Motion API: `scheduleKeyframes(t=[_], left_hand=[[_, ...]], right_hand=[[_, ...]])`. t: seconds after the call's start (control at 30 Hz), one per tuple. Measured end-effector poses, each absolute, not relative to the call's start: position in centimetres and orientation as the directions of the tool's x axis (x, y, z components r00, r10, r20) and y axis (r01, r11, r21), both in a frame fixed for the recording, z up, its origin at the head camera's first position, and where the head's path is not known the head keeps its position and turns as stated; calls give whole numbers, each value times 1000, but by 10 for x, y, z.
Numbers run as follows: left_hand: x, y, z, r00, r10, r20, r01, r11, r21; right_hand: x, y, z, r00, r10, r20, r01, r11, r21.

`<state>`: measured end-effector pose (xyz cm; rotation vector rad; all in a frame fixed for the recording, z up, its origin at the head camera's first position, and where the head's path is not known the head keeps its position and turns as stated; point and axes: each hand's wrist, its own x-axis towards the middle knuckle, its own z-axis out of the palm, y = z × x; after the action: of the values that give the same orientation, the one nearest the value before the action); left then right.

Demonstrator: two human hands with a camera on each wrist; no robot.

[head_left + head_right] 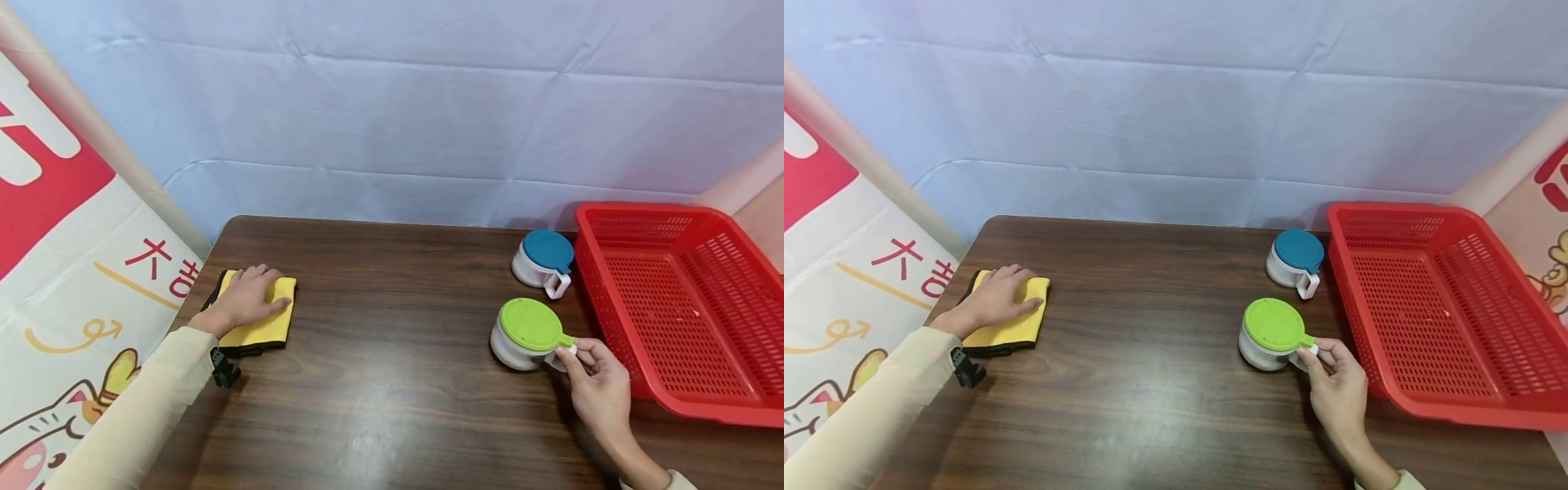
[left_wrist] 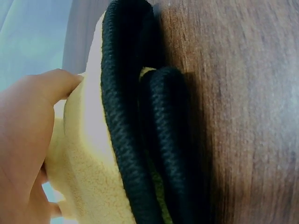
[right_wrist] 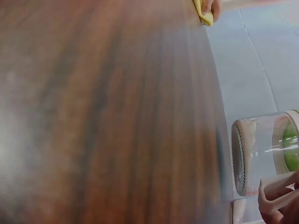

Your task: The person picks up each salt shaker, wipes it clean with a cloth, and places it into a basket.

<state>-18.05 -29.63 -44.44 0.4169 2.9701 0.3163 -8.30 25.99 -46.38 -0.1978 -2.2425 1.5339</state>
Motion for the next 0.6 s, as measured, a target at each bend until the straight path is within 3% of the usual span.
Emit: scheduleKeyframes(t=[0.6], left_hand=[[-184, -300, -443, -949, 306, -76, 284, 934, 215]], right_hand=[[-85, 252, -447, -922, 293, 252, -139, 358, -923]])
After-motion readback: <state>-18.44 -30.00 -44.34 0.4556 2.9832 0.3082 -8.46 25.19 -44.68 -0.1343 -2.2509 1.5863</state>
